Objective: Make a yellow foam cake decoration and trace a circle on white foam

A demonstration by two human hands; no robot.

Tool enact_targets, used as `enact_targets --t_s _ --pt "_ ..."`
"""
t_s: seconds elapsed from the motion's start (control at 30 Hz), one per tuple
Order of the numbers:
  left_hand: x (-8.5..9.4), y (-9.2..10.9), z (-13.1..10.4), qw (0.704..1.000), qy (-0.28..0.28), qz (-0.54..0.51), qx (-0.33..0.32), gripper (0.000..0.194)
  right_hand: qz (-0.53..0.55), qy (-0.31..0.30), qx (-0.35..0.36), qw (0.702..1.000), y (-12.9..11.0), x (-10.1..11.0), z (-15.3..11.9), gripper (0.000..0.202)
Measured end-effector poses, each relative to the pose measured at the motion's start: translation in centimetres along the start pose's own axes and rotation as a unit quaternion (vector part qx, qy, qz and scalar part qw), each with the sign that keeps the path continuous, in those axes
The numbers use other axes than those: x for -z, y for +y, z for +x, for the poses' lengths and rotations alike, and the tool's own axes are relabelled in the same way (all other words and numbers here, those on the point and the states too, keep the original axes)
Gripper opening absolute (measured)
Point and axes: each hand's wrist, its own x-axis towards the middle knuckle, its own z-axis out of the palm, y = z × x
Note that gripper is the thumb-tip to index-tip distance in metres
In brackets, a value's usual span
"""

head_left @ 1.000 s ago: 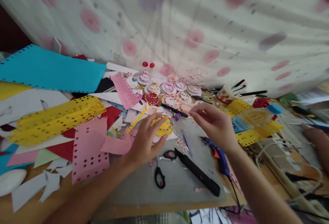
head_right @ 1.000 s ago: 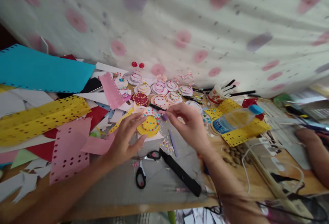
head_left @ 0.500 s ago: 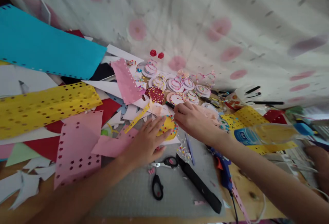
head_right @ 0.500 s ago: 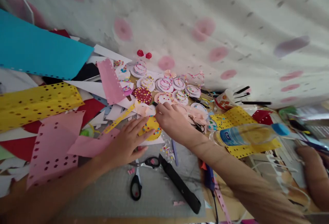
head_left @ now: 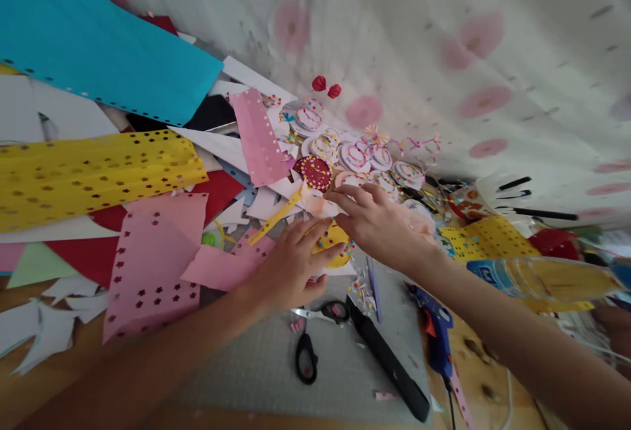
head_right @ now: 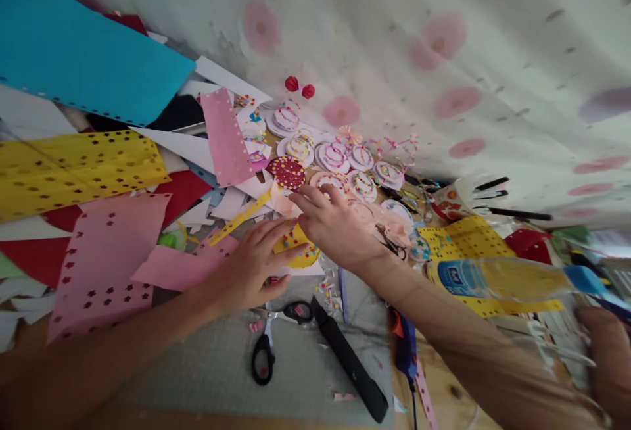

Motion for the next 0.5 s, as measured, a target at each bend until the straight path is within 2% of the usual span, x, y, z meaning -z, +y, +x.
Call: enact_targets --t_s 0.13,0.23,0.5 --pt "0.0 -0.1 0.1 1.000 0.006 -0.017 0.006 0.059 0.045 -0.020 -0.001 0.999 0.0 0.3 0.5 0.019" --pt "-0.1 -0.1 0.0 1.000 0.009 -0.019 0.004 0.061 0.037 -0.021 -0.001 0.999 0.1 0.2 0.5 0.019" --pt "-0.1 0.0 0.0 1.000 0.002 -0.003 0.015 0.058 0.023 0.027 0.016 0.999 0.1 -0.7 0.3 0.015"
